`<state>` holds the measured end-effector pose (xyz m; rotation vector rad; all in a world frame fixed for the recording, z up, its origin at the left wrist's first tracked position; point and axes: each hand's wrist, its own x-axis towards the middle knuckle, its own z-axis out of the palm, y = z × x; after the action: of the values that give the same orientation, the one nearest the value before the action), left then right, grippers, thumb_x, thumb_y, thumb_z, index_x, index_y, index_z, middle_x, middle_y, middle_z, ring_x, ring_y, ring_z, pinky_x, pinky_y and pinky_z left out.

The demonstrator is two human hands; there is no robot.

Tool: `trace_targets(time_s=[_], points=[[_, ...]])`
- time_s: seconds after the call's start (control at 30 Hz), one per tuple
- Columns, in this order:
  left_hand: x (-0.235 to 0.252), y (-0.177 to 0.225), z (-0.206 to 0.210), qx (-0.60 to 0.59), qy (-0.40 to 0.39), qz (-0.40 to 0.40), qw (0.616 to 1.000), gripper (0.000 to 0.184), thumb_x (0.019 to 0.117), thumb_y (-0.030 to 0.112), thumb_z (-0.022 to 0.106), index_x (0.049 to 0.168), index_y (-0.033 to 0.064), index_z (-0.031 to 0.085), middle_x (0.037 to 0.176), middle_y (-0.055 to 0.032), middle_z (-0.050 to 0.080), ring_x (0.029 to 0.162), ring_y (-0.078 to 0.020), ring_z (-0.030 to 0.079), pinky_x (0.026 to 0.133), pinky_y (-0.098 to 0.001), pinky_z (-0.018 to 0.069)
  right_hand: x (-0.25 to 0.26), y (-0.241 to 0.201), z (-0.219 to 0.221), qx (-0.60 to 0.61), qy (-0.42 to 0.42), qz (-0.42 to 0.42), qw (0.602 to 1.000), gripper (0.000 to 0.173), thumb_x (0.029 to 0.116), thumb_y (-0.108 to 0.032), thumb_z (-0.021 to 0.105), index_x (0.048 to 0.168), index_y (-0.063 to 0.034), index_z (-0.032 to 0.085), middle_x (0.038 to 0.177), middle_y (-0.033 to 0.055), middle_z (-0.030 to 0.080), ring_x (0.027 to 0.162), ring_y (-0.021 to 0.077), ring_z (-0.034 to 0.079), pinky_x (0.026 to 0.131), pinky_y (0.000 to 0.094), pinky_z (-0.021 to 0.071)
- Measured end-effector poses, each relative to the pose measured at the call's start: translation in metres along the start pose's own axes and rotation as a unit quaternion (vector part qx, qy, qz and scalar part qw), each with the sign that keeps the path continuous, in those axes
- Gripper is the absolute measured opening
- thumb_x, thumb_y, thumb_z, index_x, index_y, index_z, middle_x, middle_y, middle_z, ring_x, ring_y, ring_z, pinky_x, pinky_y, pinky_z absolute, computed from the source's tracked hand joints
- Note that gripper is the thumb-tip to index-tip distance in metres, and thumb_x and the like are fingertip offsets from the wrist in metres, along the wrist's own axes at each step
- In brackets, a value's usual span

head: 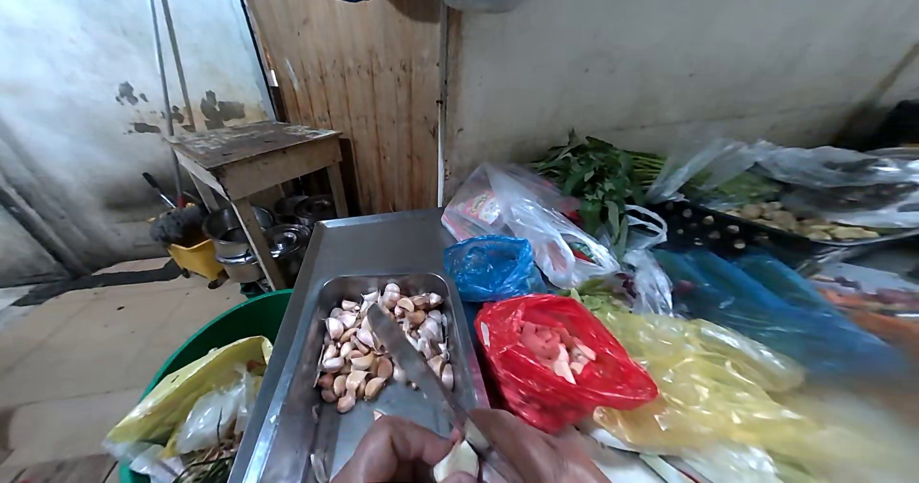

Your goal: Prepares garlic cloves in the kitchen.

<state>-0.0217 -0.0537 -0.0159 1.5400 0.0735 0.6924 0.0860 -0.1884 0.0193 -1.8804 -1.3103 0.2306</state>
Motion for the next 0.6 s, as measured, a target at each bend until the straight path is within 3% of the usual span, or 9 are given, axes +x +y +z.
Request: trace_targets(time_s=[0.1, 0.2, 0.27, 0.33, 0.43, 0.5, 0.6], points=[[0.002, 0.001, -0.003, 0.014, -0.021, -0.003, 1.0, 0.015, 0.0965, -0.002, 0.063, 0.11, 0.0052, 0.059, 0.098, 0.0057, 0.07, 0.083, -0.003, 0.068, 0.075, -0.0261, 0.0595, 0.001, 0.001, -0.001, 0.022, 0.007, 0.018, 1.0, 0.024, 0.1005, -0.006, 0.051, 0.115, 0.0068, 0.065, 0.094, 0.0221, 0.071, 0.084, 0.0323, 0.071, 0.076, 0.0484, 0.057], [0.004, 0.0, -0.007, 0.027, -0.053, -0.005, 0.998, 0.027, 0.0971, 0.0, 0.062, 0.124, -0.0019, 0.055, 0.111, 0.0003, 0.067, 0.094, -0.0049, 0.067, 0.082, -0.0276, 0.059, 0.001, 0.003, -0.003, 0.037, 0.021, 0.029, 0.999, 0.024, 0.1013, -0.008, 0.051, 0.114, 0.0055, 0.065, 0.093, 0.0203, 0.071, 0.082, 0.0289, 0.071, 0.075, 0.0458, 0.0576], [0.005, 0.0, -0.008, 0.052, -0.055, -0.03, 0.997, 0.038, 0.0973, 0.014, 0.067, 0.125, -0.0052, 0.051, 0.111, -0.0024, 0.065, 0.092, -0.0039, 0.065, 0.078, -0.0255, 0.0572, 0.0, 0.004, -0.002, 0.034, 0.021, 0.02, 0.999, 0.023, 0.1004, -0.007, 0.052, 0.115, 0.0054, 0.065, 0.094, 0.0203, 0.071, 0.084, 0.0296, 0.071, 0.076, 0.0468, 0.0573], [0.005, 0.003, -0.008, 0.093, -0.049, -0.062, 0.993, 0.04, 0.0985, 0.028, 0.066, 0.116, -0.0057, 0.054, 0.098, -0.0015, 0.064, 0.081, -0.0019, 0.063, 0.071, -0.0228, 0.055, -0.001, 0.002, 0.0, 0.015, 0.017, 0.007, 1.0, 0.023, 0.1001, -0.006, 0.053, 0.115, 0.0061, 0.065, 0.098, 0.022, 0.071, 0.09, 0.0331, 0.071, 0.08, 0.0495, 0.0575], [0.005, 0.008, -0.006, 0.118, -0.054, -0.094, 0.987, 0.023, 0.1018, 0.02, 0.06, 0.104, -0.0022, 0.061, 0.085, 0.0019, 0.063, 0.073, -0.0006, 0.06, 0.068, -0.0216, 0.0523, -0.001, 0.0, 0.002, -0.007, 0.01, 0.003, 1.0, 0.023, 0.0995, -0.006, 0.053, 0.115, 0.0066, 0.066, 0.101, 0.0237, 0.072, 0.093, 0.0361, 0.071, 0.083, 0.051, 0.0568], [0.006, 0.011, -0.005, 0.113, -0.049, -0.108, 0.986, 0.015, 0.0985, 0.011, 0.064, 0.105, -0.0017, 0.061, 0.087, 0.002, 0.064, 0.075, -0.0011, 0.062, 0.07, -0.0218, 0.0536, 0.0, 0.002, 0.001, 0.004, 0.002, 0.013, 1.0, 0.024, 0.1006, -0.006, 0.052, 0.116, 0.0062, 0.065, 0.099, 0.0226, 0.071, 0.09, 0.0338, 0.071, 0.081, 0.0494, 0.0567], [0.006, 0.012, -0.004, 0.123, -0.047, -0.112, 0.985, 0.02, 0.0935, 0.005, 0.068, 0.108, -0.0066, 0.061, 0.096, -0.0048, 0.065, 0.083, -0.0043, 0.064, 0.076, -0.0232, 0.0557, 0.001, 0.004, -0.001, 0.018, 0.009, 0.039, 0.999, 0.025, 0.1021, -0.009, 0.051, 0.118, 0.0049, 0.065, 0.097, 0.0205, 0.071, 0.087, 0.0303, 0.071, 0.079, 0.0473, 0.0569]])
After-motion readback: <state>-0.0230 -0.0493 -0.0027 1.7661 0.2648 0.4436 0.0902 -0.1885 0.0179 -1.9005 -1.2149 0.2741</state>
